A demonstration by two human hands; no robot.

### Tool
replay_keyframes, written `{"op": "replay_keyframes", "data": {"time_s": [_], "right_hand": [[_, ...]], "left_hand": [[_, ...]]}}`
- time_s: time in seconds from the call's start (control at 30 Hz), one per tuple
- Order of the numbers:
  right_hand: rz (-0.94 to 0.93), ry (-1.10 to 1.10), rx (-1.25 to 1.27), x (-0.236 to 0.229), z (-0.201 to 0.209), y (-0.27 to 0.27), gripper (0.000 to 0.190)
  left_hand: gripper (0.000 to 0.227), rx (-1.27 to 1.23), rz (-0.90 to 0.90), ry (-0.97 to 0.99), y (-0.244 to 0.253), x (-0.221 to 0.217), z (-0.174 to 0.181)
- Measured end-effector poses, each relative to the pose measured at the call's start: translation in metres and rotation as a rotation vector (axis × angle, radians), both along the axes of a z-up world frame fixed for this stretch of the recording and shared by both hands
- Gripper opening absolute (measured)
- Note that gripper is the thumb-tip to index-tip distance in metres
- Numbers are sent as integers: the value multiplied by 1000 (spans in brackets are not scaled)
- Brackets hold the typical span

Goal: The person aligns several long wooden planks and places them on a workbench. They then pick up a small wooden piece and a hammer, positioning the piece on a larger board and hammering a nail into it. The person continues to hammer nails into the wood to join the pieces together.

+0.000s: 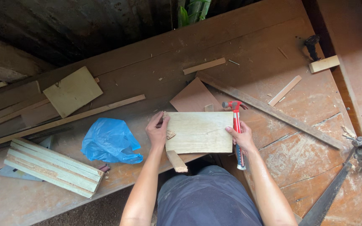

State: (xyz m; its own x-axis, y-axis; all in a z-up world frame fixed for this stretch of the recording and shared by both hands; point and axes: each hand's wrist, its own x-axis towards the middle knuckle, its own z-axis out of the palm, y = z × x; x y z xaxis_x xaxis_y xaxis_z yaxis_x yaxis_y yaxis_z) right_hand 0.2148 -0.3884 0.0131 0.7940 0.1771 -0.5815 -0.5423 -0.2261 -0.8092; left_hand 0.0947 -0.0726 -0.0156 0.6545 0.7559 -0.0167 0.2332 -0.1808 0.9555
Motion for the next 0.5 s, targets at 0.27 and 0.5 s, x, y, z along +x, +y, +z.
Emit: {"op": "replay_keyframes", "data": {"time_s": [0.27,0.5], "right_hand": [[14,-18,-4,1,-4,0,40],[11,-16,-9,1,-4,1,40]], "left_hand": [[49,-117,-184,19,16,2,1],[27,-408,-111,-65,20,5,-15]]}}
